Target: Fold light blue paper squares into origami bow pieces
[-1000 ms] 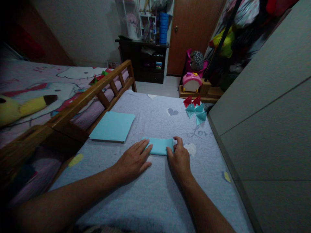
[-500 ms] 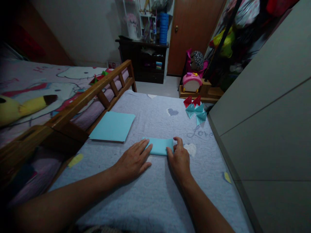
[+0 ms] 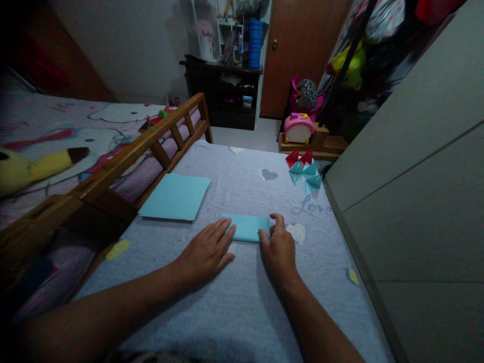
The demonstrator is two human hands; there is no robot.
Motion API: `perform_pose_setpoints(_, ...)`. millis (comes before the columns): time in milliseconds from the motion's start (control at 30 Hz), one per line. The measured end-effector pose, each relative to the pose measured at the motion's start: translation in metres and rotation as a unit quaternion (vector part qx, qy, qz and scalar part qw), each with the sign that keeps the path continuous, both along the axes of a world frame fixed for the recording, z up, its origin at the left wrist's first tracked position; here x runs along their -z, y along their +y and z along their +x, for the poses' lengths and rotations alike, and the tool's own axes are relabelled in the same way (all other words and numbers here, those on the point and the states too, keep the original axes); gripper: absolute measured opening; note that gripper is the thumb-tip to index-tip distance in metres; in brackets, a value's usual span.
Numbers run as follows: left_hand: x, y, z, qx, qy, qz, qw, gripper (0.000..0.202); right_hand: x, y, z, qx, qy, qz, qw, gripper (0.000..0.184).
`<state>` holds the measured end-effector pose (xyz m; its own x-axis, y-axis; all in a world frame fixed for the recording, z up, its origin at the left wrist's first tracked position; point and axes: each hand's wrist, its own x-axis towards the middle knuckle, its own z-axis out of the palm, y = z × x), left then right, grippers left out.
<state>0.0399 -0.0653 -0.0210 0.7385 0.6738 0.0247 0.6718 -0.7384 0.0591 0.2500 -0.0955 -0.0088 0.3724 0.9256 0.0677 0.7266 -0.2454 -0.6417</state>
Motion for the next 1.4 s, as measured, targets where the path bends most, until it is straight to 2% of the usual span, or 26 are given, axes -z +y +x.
perform_pose_setpoints(967,0.0055,0.0003,0.0,-0.015,-0.017,-0.001,1.0,0.058,-0.0002,-0.0014,0.0001,0.003,0.01,-0.003,1.0,0.043)
perform_pose_setpoints(1167,0.0035,0.0001,0.0005,-0.014,-0.006,-0.007,1.0,0.058,-0.0005,-0.0036,0.0024,-0.026,0.034,0.001,0.999,0.046)
perform_pose_setpoints(1400,0.0049,-0.0002,-0.0002,-0.015,-0.02,0.003,1.0,0.058,0.0014,-0.0041,-0.0003,-0.018,0.009,0.004,1.0,0.046)
